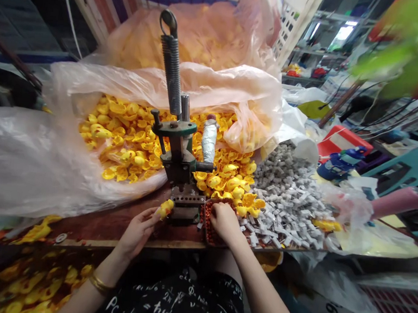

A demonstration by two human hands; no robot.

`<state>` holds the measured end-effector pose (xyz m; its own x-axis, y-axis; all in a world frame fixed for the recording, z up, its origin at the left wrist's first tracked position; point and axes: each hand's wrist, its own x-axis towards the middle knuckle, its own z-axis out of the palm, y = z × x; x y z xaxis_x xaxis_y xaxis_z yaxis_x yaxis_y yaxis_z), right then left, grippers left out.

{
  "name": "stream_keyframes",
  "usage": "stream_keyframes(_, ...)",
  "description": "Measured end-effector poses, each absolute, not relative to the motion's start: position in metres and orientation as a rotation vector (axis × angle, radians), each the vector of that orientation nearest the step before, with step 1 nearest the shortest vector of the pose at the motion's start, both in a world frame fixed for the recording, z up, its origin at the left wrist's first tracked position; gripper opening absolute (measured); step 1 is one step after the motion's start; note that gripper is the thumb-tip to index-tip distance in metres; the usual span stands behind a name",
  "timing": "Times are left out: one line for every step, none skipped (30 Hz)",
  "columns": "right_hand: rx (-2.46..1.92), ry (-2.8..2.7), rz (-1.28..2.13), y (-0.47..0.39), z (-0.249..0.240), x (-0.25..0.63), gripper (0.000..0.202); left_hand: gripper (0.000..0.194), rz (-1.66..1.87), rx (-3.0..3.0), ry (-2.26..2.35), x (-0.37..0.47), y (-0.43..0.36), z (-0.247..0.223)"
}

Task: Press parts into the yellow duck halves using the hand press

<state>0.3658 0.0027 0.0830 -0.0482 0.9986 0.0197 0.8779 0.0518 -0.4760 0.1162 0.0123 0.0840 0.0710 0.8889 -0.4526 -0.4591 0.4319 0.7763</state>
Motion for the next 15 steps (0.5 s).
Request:
stream_keyframes(-1.777, -1.907, 0.578, 0.002, 0.087, 0.359, 0.013, 0.044, 1.076, 0.480, 1.059, 0.118, 0.012, 0.084)
stream_keyframes(-1.643, -1.827, 0.679, 0.001, 0.092, 0.351, 0.014, 0.042, 1.072, 0.470, 1.045, 0.120, 0.011, 0.085)
stream_keyframes(-1.504, -1.755, 0.773, 0.000, 0.095, 0.341, 0.015, 0.041, 1.068, 0.466, 1.030, 0.122, 0.011, 0.085)
stream_keyframes(-1.381, -1.696, 0.847, -0.001, 0.097, 0.330, 0.016, 0.040, 1.064, 0.469, 1.015, 0.125, 0.010, 0.085)
stream_keyframes(-1.287, -1.651, 0.894, -0.002, 0.099, 0.319, 0.016, 0.040, 1.060, 0.476, 1.000, 0.127, 0.010, 0.086)
stream_keyframes(-1.225, -1.618, 0.918, -0.003, 0.098, 0.309, 0.015, 0.039, 1.056, 0.484, 0.987, 0.128, 0.010, 0.087)
stream_keyframes(-1.184, -1.593, 0.927, -0.003, 0.097, 0.301, 0.014, 0.039, 1.050, 0.491, 0.975, 0.129, 0.009, 0.088)
stream_keyframes(-1.160, -1.572, 0.931, -0.003, 0.096, 0.294, 0.013, 0.038, 1.042, 0.498, 0.964, 0.130, 0.009, 0.089)
stream_keyframes(-1.149, -1.554, 0.934, -0.003, 0.094, 0.289, 0.013, 0.038, 1.034, 0.502, 0.955, 0.131, 0.009, 0.090)
stream_keyframes(-1.144, -1.543, 0.935, -0.003, 0.093, 0.286, 0.013, 0.037, 1.029, 0.502, 0.948, 0.131, 0.009, 0.091)
stream_keyframes(-1.138, -1.537, 0.934, -0.003, 0.091, 0.285, 0.013, 0.037, 1.026, 0.498, 0.941, 0.131, 0.009, 0.092)
stream_keyframes(-1.129, -1.538, 0.926, -0.003, 0.091, 0.285, 0.013, 0.037, 1.024, 0.489, 0.934, 0.131, 0.009, 0.093)
stream_keyframes(-1.117, -1.543, 0.912, -0.004, 0.090, 0.285, 0.013, 0.037, 1.022, 0.479, 0.925, 0.131, 0.008, 0.094)
stream_keyframes(-1.105, -1.550, 0.897, -0.004, 0.090, 0.286, 0.014, 0.037, 1.021, 0.468, 0.916, 0.130, 0.007, 0.094)
stream_keyframes(-1.095, -1.555, 0.890, -0.005, 0.090, 0.287, 0.013, 0.037, 1.019, 0.461, 0.907, 0.129, 0.006, 0.093)
